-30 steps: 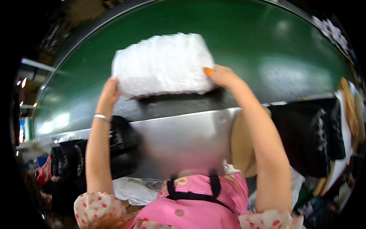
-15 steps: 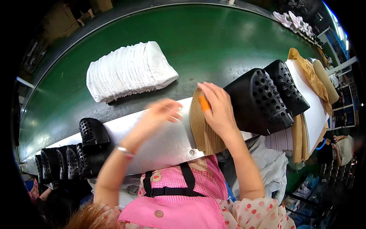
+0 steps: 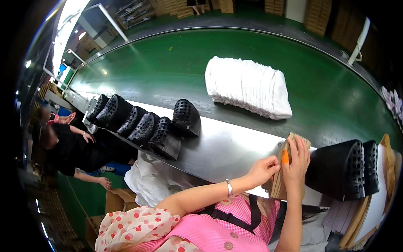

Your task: The person repeatedly wraps individual beige shoe insoles in white tissue paper at a workstation. They fold the paper around each insole and place the wrapped units into a growing stack on the table.

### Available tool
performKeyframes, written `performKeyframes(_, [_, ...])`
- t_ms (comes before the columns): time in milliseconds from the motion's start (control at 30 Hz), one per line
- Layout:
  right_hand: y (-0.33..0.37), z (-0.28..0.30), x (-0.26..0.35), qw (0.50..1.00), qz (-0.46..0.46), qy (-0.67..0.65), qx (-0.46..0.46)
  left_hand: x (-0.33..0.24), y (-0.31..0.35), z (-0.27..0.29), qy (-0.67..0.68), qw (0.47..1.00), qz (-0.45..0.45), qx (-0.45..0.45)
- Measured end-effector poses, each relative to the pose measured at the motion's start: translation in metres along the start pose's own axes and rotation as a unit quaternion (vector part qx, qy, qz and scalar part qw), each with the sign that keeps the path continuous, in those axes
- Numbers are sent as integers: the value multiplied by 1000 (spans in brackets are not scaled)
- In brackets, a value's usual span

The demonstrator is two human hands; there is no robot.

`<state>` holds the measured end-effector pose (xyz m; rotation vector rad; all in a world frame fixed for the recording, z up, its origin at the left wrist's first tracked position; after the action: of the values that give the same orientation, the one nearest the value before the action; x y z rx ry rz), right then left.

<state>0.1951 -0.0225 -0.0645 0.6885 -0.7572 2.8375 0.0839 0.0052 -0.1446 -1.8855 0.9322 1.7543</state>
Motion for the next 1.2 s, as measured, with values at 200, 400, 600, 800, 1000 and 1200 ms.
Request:
performKeyframes(200, [1,5,-28,998,4,-48,-33,-34,22,100,46,995,-20,-85])
performKeyframes(400, [11,40,20,995,1,-62,-73,-79,47,133,235,969,-70,-37])
performKeyframes(600, [32,253,47,943,93,146,-285,-88,59,144,322,943,-40,-77])
performKeyframes(800, [99,364,-139,925,-197,175,-274,-97,39,131,428,904,-21,11])
performKeyframes(1000, [102,360,-212,919,-291,104,-246,-90,50,133,447,895,-9,-12])
performKeyframes(1200, [55,401,-193,936,-212,-11,-282,-89,38,128,386,922,-6,-39])
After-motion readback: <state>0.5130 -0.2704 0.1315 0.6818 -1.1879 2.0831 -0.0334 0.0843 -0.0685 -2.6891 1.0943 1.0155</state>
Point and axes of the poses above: each hand's wrist, its own y-axis away from the middle knuckle, its own z-axis out of the back of the hand, x = y × z, the point moved 5 cm from there along -y, towards the middle knuckle, and after that the axes turned 9 degrees about -y, right-handed, at the moved point
